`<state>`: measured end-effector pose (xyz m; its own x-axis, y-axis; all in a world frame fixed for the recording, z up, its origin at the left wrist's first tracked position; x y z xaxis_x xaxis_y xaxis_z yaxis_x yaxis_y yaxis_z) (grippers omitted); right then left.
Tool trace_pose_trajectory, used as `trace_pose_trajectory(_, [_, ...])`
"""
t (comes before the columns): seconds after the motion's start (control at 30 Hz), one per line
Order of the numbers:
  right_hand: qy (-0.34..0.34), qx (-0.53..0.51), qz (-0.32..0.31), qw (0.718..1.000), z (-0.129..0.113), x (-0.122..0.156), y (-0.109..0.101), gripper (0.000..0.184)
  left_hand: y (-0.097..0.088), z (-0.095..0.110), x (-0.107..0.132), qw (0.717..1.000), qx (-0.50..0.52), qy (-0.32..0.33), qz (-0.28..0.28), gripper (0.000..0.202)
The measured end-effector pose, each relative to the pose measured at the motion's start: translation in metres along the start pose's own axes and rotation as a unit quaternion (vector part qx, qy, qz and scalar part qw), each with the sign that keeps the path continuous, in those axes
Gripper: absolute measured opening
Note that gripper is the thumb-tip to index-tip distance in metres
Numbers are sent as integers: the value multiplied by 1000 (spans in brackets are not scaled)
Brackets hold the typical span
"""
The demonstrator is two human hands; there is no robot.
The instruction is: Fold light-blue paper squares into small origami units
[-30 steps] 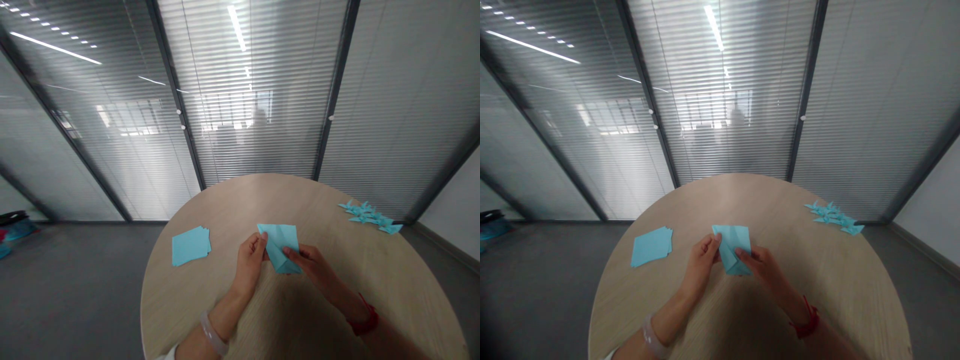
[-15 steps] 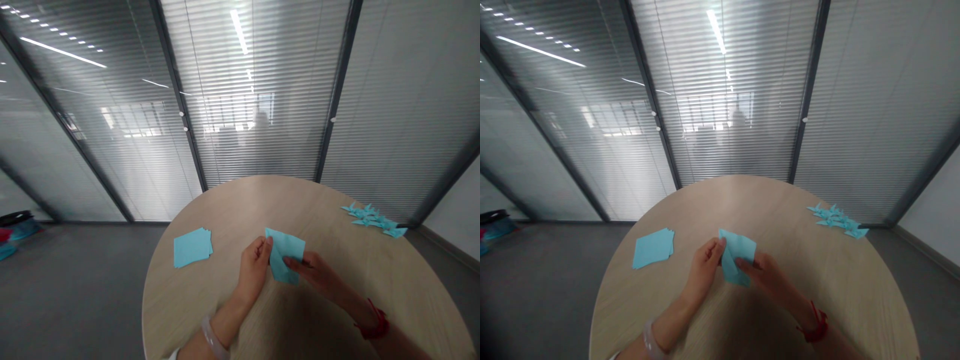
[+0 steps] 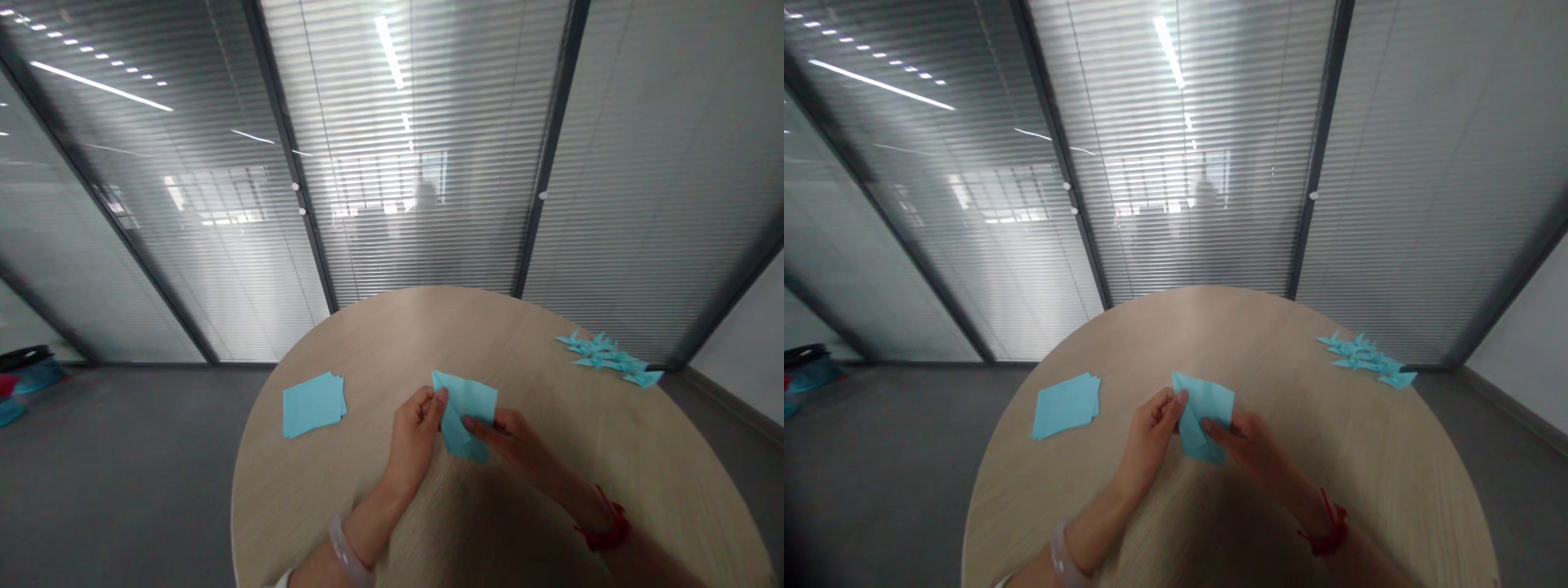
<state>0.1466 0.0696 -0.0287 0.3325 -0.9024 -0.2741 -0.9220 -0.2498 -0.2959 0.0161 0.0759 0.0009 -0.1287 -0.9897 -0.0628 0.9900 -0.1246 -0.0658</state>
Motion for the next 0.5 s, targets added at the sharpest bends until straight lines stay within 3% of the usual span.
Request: trace_pose_trajectory(0.5, [6, 29, 3, 1000, -3, 1, -1, 38, -2, 4, 2, 999, -47, 18, 13, 39])
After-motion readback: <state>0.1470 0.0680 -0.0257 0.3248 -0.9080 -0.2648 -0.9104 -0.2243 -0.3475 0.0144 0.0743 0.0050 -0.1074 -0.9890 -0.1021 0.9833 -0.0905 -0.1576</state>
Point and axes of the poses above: each hand's wrist, its own x-axis away from the middle knuckle, its own y-axis out of the palm, z = x × y, the point moved 8 cm from there along -x, towards the middle knuckle, and after that the axes turned 8 degrees about -y, right-handed, at the moved point
